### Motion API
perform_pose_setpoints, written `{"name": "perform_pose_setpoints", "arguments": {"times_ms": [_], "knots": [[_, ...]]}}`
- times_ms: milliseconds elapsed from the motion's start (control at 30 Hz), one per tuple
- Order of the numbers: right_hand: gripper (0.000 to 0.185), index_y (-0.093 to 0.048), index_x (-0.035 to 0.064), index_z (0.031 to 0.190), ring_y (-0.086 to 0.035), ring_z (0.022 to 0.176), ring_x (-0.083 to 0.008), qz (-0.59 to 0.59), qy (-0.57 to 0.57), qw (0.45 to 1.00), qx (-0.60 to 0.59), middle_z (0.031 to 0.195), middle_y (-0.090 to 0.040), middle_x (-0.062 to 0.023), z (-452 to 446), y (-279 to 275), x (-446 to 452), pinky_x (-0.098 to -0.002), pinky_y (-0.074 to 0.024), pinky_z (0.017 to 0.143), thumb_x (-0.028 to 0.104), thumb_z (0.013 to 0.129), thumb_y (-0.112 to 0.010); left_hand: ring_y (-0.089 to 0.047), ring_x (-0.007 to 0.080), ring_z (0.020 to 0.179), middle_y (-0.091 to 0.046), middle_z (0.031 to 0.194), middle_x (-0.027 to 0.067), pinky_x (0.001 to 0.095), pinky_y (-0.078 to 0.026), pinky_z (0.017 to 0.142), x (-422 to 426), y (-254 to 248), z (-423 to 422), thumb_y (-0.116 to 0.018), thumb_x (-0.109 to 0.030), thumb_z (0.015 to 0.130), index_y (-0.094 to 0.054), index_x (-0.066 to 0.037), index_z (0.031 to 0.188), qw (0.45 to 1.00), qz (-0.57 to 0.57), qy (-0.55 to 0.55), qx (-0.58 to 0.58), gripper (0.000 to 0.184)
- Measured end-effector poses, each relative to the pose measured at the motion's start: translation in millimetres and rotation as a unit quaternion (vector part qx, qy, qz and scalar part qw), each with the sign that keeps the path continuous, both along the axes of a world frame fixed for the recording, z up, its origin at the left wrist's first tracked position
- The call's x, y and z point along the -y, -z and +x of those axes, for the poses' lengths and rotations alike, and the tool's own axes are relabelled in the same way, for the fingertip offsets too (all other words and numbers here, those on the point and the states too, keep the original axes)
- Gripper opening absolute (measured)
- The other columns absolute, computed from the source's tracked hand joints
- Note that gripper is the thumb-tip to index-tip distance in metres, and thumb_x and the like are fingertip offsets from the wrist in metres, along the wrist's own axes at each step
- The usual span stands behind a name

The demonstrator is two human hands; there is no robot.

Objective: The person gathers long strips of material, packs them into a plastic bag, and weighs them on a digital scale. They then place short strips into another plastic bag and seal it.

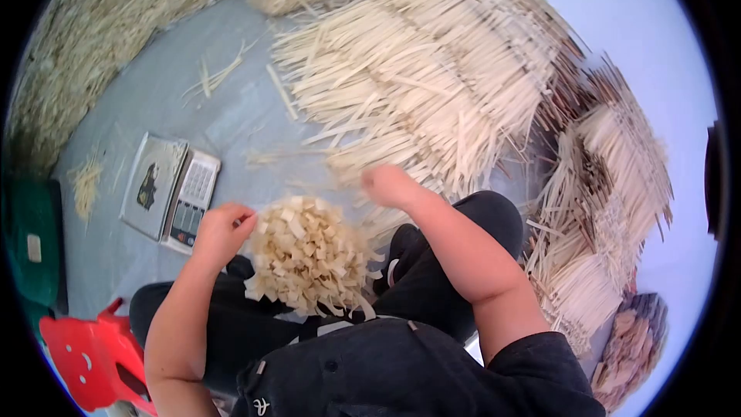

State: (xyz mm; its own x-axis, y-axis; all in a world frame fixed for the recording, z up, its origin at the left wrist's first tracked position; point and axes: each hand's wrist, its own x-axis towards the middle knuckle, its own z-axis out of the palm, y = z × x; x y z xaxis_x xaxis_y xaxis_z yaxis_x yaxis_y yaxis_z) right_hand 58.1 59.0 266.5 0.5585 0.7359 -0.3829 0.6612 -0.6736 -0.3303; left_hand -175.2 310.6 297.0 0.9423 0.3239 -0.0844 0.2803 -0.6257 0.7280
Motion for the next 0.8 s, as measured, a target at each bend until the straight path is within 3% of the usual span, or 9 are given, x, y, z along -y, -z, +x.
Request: {"name": "perform_pose_setpoints", "arguments": {"times_ms": [33, 100, 167, 267, 367, 433, 567, 633, 800], "knots": [[0.022, -0.069, 0.0067, 0.101, -0.069, 0.079, -0.0302, -0.148, -0.099, 0.984, -0.012, 0.092, -0.071, -0.0131, 4.8, 16.8, 10.0, -0.0386, -0.0542, 0.067, 0.011, 0.081, -0.06, -0.068, 0.0234, 0.066, -0.068, 0.082, 0.0137, 0.0337, -0.053, 0.063, -0.7, -3.4, -0.8, -0.066, -0.017, 0.086, -0.069, 0.0, 0.091, 0.999, -0.027, -0.015, -0.024, 0.019], [0.026, -0.066, 0.0056, 0.109, -0.071, 0.082, -0.0261, -0.196, 0.014, 0.93, -0.31, 0.094, -0.071, -0.0102, -16.0, 14.0, 21.7, -0.0376, -0.0568, 0.063, 0.014, 0.084, -0.06, -0.068, 0.0209, 0.066, -0.068, 0.081, 0.0119, 0.0326, -0.053, 0.063, -2.3, -7.9, -4.5, -0.065, -0.018, 0.088, -0.069, 0.001, 0.094, 0.996, -0.07, -0.016, -0.046, 0.02], [0.032, -0.062, 0.005, 0.117, -0.071, 0.085, -0.0246, -0.178, 0.028, 0.886, -0.427, 0.099, -0.069, -0.0102, -30.3, 33.6, 25.5, -0.0381, -0.0593, 0.062, 0.017, 0.086, -0.06, -0.068, 0.0184, 0.065, -0.068, 0.08, 0.0101, 0.0315, -0.053, 0.062, -5.6, -6.0, -11.9, -0.064, -0.019, 0.089, -0.068, 0.001, 0.097, 0.991, -0.115, -0.019, -0.068, 0.022], [0.035, -0.059, 0.0026, 0.119, -0.071, 0.087, -0.025, -0.131, 0.023, 0.873, -0.469, 0.105, -0.067, -0.0134, -43.1, 37.8, 29.2, -0.0364, -0.0605, 0.066, 0.016, 0.087, -0.059, -0.067, 0.017, 0.066, -0.068, 0.081, 0.0072, 0.0297, -0.054, 0.062, -23.8, 9.0, -30.2, -0.064, -0.022, 0.091, -0.067, 0.0, 0.103, 0.949, -0.215, -0.069, -0.22, 0.025], [0.033, -0.058, -0.0008, 0.117, -0.071, 0.085, -0.0254, -0.096, 0.06, 0.849, -0.516, 0.109, -0.066, -0.0159, -48.3, 41.0, 37.3, -0.0356, -0.0607, 0.066, 0.013, 0.087, -0.058, -0.069, 0.0174, 0.073, -0.069, 0.087, 0.0075, 0.029, -0.056, 0.066, -23.6, 25.4, -59.4, -0.065, -0.026, 0.09, -0.066, -0.001, 0.106, 0.897, -0.153, 0.1, -0.403, 0.029], [0.032, -0.058, -0.0013, 0.116, -0.072, 0.082, -0.026, -0.081, 0.057, 0.855, -0.51, 0.107, -0.066, -0.0162, -54.5, 49.5, 35.3, -0.0359, -0.0608, 0.066, 0.013, 0.087, -0.058, -0.069, 0.0177, 0.084, -0.069, 0.092, 0.0074, 0.0305, -0.057, 0.069, -6.0, 24.3, -56.3, -0.068, -0.028, 0.089, -0.066, -0.002, 0.108, 0.831, -0.261, 0.192, -0.452, 0.032], [0.031, -0.059, 0.0006, 0.115, -0.072, 0.075, -0.028, -0.042, 0.066, 0.899, -0.43, 0.097, -0.068, -0.017, -62.4, 28.3, 28.0, -0.0372, -0.0609, 0.064, 0.013, 0.087, -0.057, -0.067, 0.0199, 0.094, -0.067, 0.105, 0.0092, 0.0324, -0.057, 0.07, 2.9, 29.2, -49.1, -0.069, -0.023, 0.088, -0.06, -0.005, 0.118, 0.855, -0.301, 0.102, -0.409, 0.035], [0.039, -0.055, 0.0008, 0.122, -0.072, 0.076, -0.0254, 0.041, 0.15, 0.85, -0.503, 0.093, -0.069, -0.0144, -62.0, 34.1, 25.9, -0.0354, -0.0595, 0.065, 0.008, 0.085, -0.051, -0.067, 0.0221, 0.093, -0.066, 0.108, 0.0108, 0.0343, -0.058, 0.073, 5.2, 16.3, -38.0, -0.072, -0.024, 0.086, -0.058, -0.003, 0.121, 0.857, -0.322, 0.075, -0.394, 0.043], [0.035, -0.055, 0.0004, 0.119, -0.072, 0.078, -0.0264, 0.071, 0.198, 0.834, -0.511, 0.093, -0.069, -0.0156, -64.3, 34.1, 16.4, -0.0362, -0.0595, 0.066, 0.008, 0.086, -0.048, -0.068, 0.0252, 0.091, -0.063, 0.113, 0.0141, 0.0363, -0.058, 0.071, -2.1, 16.8, -24.9, -0.071, -0.018, 0.084, -0.042, -0.002, 0.13, 0.875, -0.344, 0.005, -0.341, 0.057]]}}
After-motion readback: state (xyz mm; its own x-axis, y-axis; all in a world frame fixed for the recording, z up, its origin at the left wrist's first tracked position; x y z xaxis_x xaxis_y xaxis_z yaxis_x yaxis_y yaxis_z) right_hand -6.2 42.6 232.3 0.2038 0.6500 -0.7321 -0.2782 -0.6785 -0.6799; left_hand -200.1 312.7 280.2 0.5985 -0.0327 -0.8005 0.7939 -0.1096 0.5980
